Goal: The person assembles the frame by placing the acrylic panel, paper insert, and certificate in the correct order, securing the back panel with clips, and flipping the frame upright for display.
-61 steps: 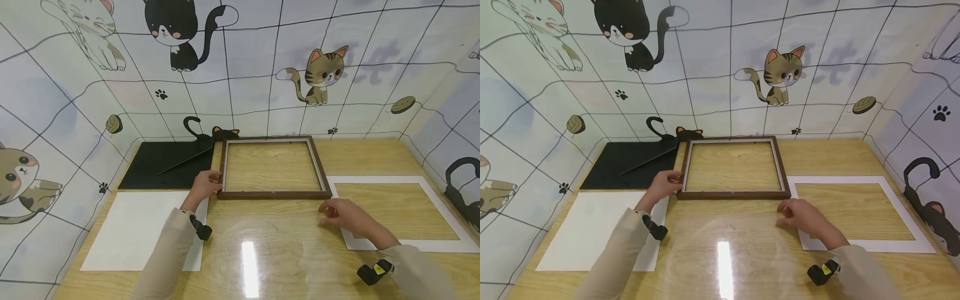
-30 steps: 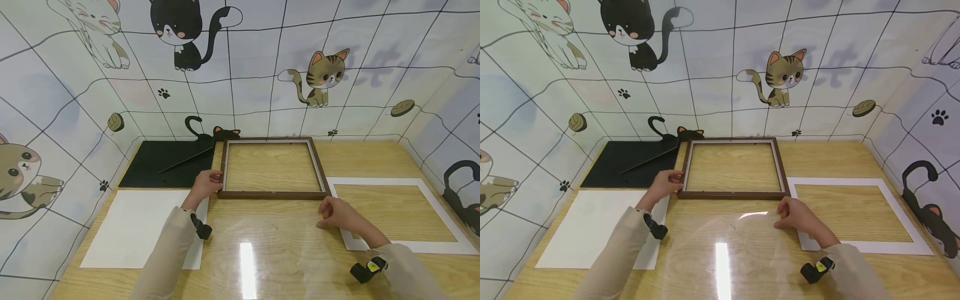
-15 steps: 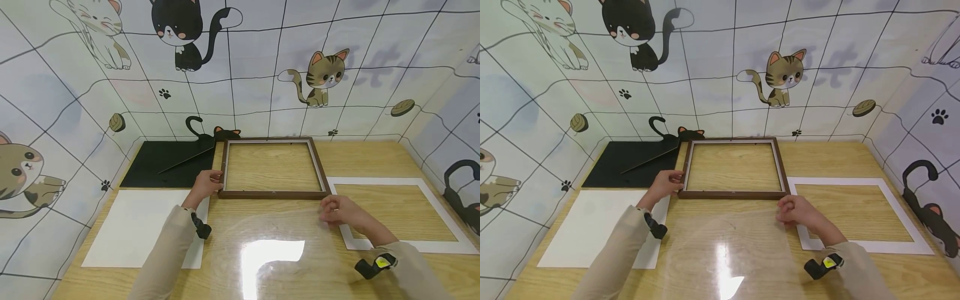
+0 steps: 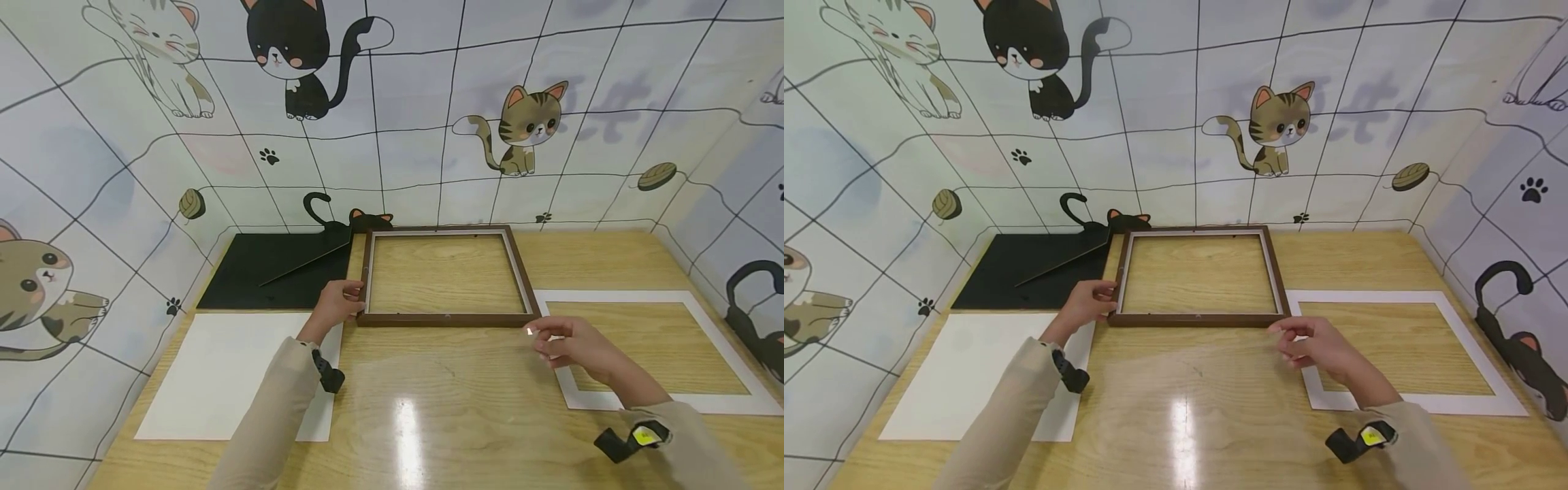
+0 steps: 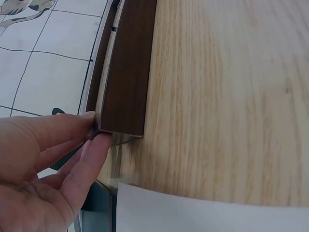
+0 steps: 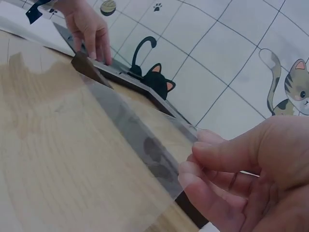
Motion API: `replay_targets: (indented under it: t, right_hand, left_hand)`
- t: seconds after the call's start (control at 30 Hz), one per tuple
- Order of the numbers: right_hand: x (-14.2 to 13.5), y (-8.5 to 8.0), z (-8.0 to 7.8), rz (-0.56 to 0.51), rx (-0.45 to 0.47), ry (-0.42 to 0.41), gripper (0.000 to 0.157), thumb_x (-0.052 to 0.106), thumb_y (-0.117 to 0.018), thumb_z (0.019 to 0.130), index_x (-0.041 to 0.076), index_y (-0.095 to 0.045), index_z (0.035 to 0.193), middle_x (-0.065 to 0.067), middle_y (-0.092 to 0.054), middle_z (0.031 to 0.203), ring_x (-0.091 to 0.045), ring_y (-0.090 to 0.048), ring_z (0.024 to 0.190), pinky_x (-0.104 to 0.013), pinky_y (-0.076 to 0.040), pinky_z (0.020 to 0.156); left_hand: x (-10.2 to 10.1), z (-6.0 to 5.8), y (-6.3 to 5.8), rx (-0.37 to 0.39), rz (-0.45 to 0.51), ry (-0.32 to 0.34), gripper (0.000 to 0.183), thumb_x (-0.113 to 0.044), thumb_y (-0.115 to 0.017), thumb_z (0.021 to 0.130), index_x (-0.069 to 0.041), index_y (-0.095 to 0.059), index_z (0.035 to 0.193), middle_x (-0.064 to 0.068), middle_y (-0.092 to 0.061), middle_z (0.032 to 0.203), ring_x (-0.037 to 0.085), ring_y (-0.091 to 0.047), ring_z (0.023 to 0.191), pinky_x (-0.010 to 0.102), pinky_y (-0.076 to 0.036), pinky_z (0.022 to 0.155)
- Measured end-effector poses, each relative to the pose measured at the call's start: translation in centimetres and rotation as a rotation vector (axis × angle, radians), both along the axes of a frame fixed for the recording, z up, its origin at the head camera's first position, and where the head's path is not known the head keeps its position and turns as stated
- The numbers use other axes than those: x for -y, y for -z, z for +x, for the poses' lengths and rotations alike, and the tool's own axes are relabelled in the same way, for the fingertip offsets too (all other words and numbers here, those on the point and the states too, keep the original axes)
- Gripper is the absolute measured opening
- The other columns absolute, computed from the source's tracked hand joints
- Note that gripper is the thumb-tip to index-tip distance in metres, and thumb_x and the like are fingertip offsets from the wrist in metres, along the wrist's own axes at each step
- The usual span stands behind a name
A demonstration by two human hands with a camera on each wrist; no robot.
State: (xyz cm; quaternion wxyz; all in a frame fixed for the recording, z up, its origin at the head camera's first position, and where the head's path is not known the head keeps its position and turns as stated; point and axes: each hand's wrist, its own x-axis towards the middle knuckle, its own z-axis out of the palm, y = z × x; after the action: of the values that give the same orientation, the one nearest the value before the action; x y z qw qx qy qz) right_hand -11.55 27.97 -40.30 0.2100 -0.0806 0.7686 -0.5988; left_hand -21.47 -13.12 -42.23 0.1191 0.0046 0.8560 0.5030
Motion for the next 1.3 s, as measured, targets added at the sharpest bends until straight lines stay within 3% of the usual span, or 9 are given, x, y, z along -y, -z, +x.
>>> replay_targets:
  t: [0.13, 0.67, 0.9, 1.1, 1.3]
  right_hand:
    - [-0.6, -0.9, 0.2, 0.03, -0.021, 0.045, 0.022, 0.008, -0.059, 0.088, 0.023, -0.067, 0.103, 0.002, -0.056, 0.081, -0.009, -0.057, 0.071, -0.028, -0.053, 0.062]
    - [-3.1, -4.9, 0.1, 0.083, -0.146, 0.172, 0.02, 0.007, -0.058, 0.09, 0.019, -0.067, 0.104, 0.001, -0.059, 0.082, -0.013, -0.057, 0.071, -0.028, -0.053, 0.062]
    - [-3.3, -7.1, -0.7, 0.099, -0.19, 0.215, 0.024, 0.006, -0.058, 0.09, 0.023, -0.069, 0.101, 0.005, -0.059, 0.085, -0.01, -0.058, 0.071, -0.025, -0.052, 0.062]
    - [-3.1, -8.6, -2.0, 0.043, -0.182, 0.212, 0.026, 0.006, -0.056, 0.091, 0.026, -0.069, 0.1, 0.006, -0.058, 0.09, -0.01, -0.059, 0.073, -0.024, -0.052, 0.063]
    - [-2.9, -9.8, -3.6, -0.069, -0.214, 0.218, 0.026, 0.001, -0.056, 0.09, 0.02, -0.07, 0.1, 0.006, -0.063, 0.091, -0.009, -0.061, 0.074, -0.022, -0.052, 0.062]
  left_hand:
    - [0.1, 0.0, -0.1, -0.003, 0.008, 0.01, 0.047, 0.002, -0.066, 0.081, 0.0, -0.054, 0.126, 0.02, -0.053, 0.11, 0.029, -0.056, 0.097, 0.034, -0.054, 0.065]
    - [0.3, 0.1, 0.1, -0.005, 0.023, 0.011, 0.046, 0.003, -0.067, 0.08, -0.001, -0.056, 0.124, 0.019, -0.055, 0.108, 0.028, -0.056, 0.097, 0.034, -0.054, 0.066]
    - [0.3, 0.1, 0.1, 0.0, 0.025, 0.002, 0.046, 0.003, -0.067, 0.08, 0.0, -0.056, 0.125, 0.019, -0.056, 0.108, 0.028, -0.057, 0.096, 0.035, -0.054, 0.066]
    - [0.3, 0.0, 0.2, 0.006, 0.034, -0.006, 0.047, 0.004, -0.066, 0.081, -0.002, -0.055, 0.126, 0.018, -0.055, 0.11, 0.027, -0.056, 0.096, 0.035, -0.054, 0.067]
    - [0.3, 0.0, 0.2, 0.005, 0.04, 0.0, 0.047, 0.004, -0.066, 0.081, -0.001, -0.054, 0.126, 0.018, -0.055, 0.111, 0.028, -0.056, 0.097, 0.035, -0.054, 0.067]
